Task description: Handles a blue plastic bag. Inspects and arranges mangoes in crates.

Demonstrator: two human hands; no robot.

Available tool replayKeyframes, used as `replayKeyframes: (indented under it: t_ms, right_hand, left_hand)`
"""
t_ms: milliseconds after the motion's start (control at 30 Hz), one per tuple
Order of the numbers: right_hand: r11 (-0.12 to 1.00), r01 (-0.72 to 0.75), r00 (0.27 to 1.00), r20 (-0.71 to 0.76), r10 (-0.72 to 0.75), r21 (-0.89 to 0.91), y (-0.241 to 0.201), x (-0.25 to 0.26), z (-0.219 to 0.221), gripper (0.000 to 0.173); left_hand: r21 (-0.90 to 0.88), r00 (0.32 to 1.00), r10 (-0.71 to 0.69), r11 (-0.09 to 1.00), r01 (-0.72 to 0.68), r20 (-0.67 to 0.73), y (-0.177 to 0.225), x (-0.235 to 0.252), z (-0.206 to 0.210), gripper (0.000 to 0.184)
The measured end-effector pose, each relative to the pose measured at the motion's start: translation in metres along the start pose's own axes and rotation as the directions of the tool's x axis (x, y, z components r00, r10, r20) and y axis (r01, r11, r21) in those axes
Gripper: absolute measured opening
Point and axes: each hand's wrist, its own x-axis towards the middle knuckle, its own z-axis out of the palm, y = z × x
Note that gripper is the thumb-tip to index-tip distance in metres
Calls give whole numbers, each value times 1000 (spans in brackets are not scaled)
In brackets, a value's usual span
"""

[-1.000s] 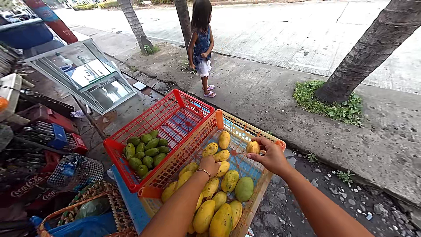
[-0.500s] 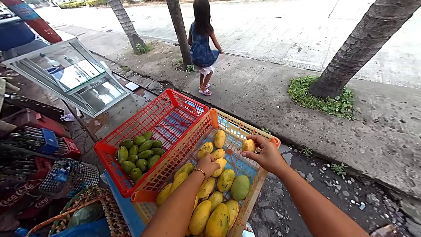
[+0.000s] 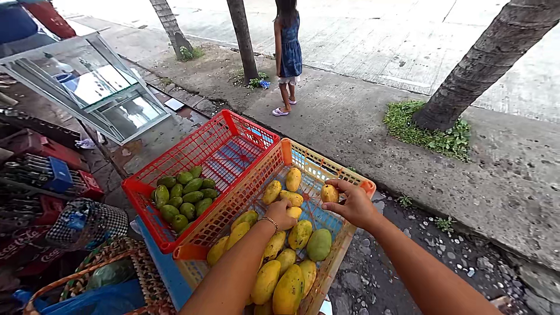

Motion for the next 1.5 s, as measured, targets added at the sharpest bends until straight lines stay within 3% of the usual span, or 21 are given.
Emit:
replayKeyframes:
  t_ms: [100, 200, 300, 433, 500, 633, 833, 933, 1100, 1233, 1300, 1333, 1400, 1500]
  right_hand:
    - [994, 66, 994, 94, -57, -86, -4, 0, 1, 60]
    - [966, 163, 942, 323, -92, -200, -21, -2, 7, 58]
    - [922, 276, 793, 606, -58, -272, -42, -10, 30, 67]
    - [861, 402, 591, 806, 16, -312, -55, -17, 65, 57]
    - [841, 429, 537, 842, 57, -330, -59, -16, 74, 56]
    - [830, 466, 504, 863, 35, -306, -58, -12, 88, 58]
    - [880, 380, 521, 852, 52, -286, -44, -10, 89, 67]
    - [839, 410, 528, 843, 101, -358, -47, -12, 92, 66]
    - [787, 478, 509, 853, 114, -391, -51, -10, 93, 62]
    - [788, 510, 455, 886, 92, -344, -48, -6, 96, 62]
    - [810, 494, 424, 901, 95, -318, -53, 0, 93, 69]
    - [833, 466, 435, 897, 79, -299, -58, 6, 90, 72]
    - [875, 379, 540, 840, 54, -300, -69, 29, 82, 64]
    - [851, 219, 831, 548, 93, -477, -56, 71, 85, 41]
  left_hand:
    - [-25, 997, 24, 999, -25, -68, -7, -1, 10, 59]
    - [-81, 995, 2, 997, -10, -95, -14, -3, 7, 62]
    - [-29, 999, -2, 1000, 1, -37, -13, -2, 3, 61]
    - [96, 998, 64, 993, -65, 18, -10, -7, 6, 60]
    - [107, 997, 59, 992, -63, 41, -10, -11, 7, 63]
    - [29, 1000, 16, 999, -16, 18, -5, -27, 1, 72]
    - [-177, 988, 146, 972, -153, -56, -35, -94, -42, 53]
    - [-279, 965, 181, 932, -231, -192, -70, -142, -46, 48]
    - [-322, 844, 161, 875, -362, -511, -119, -188, 7, 37]
    - [-340, 745, 94, 847, -409, -661, -126, -186, 55, 34]
    - [-310, 664, 40, 862, -400, -747, -121, -179, 72, 34]
    - [-288, 605, 14, 870, -399, -796, -117, -174, 78, 33]
    - [-229, 470, -22, 893, -387, -883, -113, -164, 87, 32]
    - [-163, 375, -8, 909, -383, -927, -113, -160, 92, 32]
